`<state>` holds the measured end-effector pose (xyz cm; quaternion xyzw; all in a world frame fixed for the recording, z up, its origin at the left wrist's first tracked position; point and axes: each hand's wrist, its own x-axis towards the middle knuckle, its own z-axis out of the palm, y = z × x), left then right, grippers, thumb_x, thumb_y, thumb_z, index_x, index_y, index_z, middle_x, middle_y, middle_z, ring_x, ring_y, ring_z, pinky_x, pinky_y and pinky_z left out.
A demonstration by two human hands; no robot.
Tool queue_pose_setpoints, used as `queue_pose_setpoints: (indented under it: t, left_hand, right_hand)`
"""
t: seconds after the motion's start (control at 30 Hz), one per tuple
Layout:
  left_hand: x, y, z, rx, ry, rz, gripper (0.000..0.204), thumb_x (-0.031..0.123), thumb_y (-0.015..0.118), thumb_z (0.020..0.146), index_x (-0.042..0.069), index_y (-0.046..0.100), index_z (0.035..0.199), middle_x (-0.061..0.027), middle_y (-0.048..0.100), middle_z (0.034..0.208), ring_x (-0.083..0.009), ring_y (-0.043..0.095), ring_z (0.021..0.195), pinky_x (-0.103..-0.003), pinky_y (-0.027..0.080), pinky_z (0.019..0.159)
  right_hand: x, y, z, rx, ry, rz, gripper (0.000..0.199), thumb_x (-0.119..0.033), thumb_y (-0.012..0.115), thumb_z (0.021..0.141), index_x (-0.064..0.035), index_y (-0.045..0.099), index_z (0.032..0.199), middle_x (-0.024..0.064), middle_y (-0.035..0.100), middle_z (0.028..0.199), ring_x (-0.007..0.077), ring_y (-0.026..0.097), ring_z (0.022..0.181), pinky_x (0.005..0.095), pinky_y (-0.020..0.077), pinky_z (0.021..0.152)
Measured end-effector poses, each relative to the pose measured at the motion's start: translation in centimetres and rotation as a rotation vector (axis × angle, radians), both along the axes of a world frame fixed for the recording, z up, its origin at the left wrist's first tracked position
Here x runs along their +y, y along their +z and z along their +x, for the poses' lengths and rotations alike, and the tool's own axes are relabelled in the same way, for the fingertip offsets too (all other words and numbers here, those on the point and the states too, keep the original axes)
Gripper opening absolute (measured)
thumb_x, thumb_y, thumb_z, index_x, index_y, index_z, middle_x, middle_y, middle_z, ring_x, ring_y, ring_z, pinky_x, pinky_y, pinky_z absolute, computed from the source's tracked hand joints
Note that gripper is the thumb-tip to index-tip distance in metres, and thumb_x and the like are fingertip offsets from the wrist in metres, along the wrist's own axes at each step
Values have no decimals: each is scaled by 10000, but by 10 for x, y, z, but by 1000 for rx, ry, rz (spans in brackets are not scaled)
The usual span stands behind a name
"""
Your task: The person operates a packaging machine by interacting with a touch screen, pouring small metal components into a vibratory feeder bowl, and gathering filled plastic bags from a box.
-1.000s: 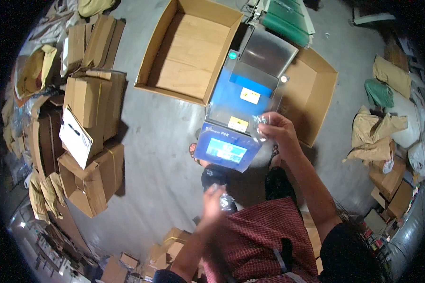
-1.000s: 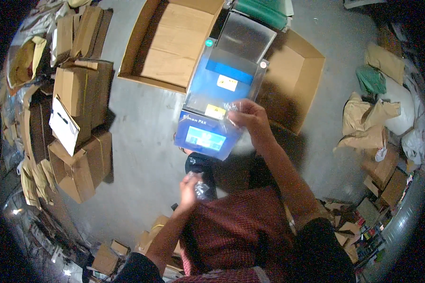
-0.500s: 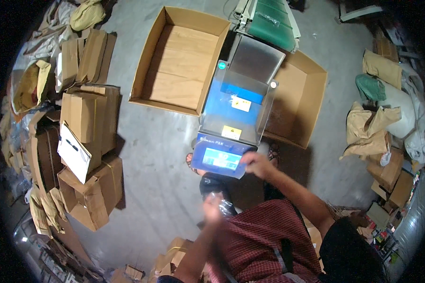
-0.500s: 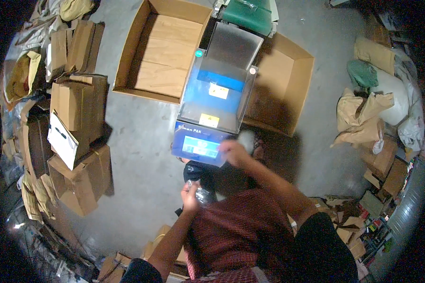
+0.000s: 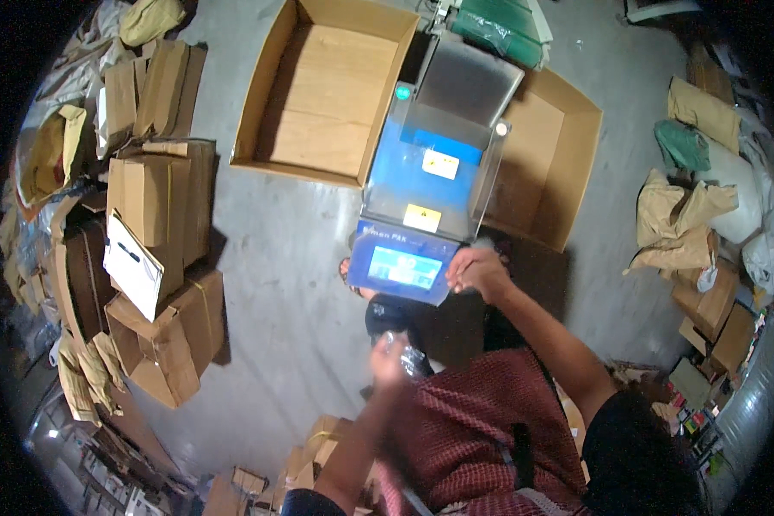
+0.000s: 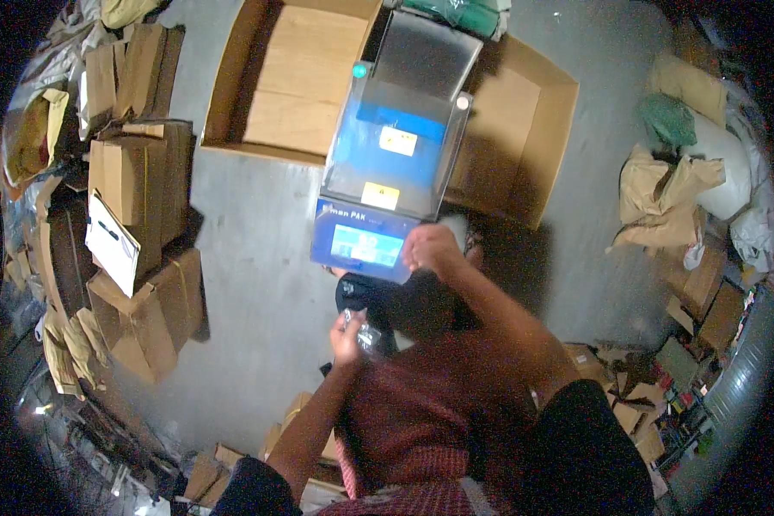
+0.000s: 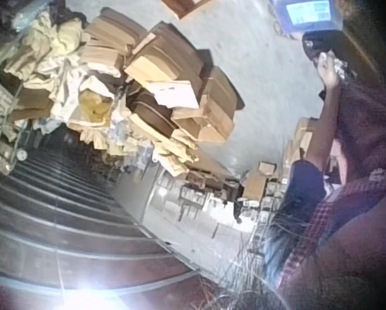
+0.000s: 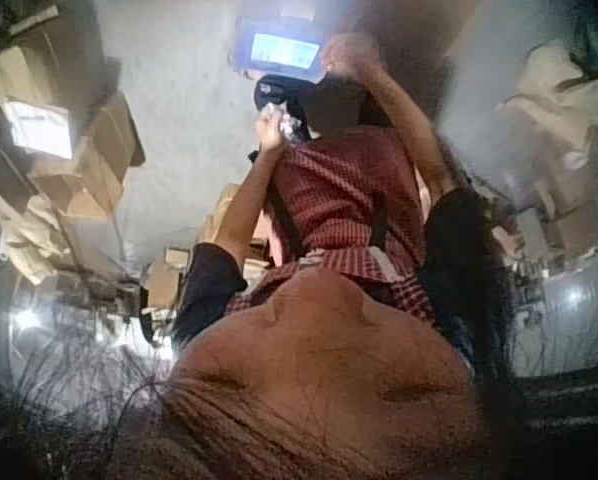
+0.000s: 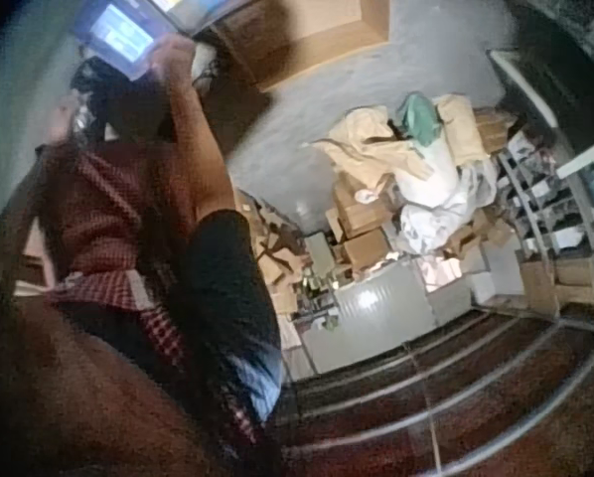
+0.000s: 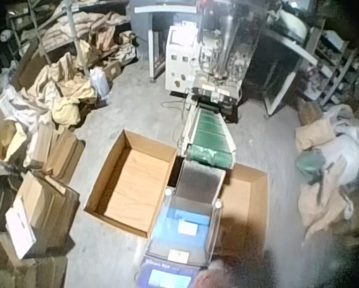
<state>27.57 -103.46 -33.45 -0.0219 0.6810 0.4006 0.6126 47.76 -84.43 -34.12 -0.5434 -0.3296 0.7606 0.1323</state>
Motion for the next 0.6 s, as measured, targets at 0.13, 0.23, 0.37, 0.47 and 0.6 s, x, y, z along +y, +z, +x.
queue_pose_setpoints:
  t: [0.13,0.23,0.37,0.47,0.6]
  left_hand:
    - [5,1,4,-97,21,8,119,109,619,862,84,573,755,43,539,688,-51,479,584,-217,380,545]
    - [-3,-2,-1,-103,-2,40,109,105,612,869,81,582,767,43,543,695,-50,481,592,-218,383,554]
    - [-11,-10,-1,-52,2,89,102,102,607,870,74,579,776,40,549,714,-53,483,608,-217,386,565]
    - [-11,-9,1,-85,49,94,108,97,601,870,67,573,770,35,552,731,-52,482,628,-215,385,581]
    - [-13,-9,-2,-84,43,138,103,91,588,871,61,569,774,28,559,747,-53,490,652,-215,390,603]
  right_hand:
    - [-6,-14,6,-6,-64,-1,134,46,460,687,12,587,712,102,612,716,161,551,594,256,455,544]
    - [-17,-6,-3,-113,75,-76,155,46,456,689,-5,595,733,85,611,742,155,555,620,258,456,563]
    - [-42,-12,-13,-91,102,-99,145,25,475,721,-4,601,788,85,611,772,158,576,657,272,464,574]
    - [-58,-24,-14,-108,167,-135,199,6,412,766,-27,601,817,44,614,807,143,592,700,260,471,610]
    - [-63,-28,-18,-119,228,-103,180,-33,433,799,-35,610,830,41,617,814,139,600,703,261,475,610]
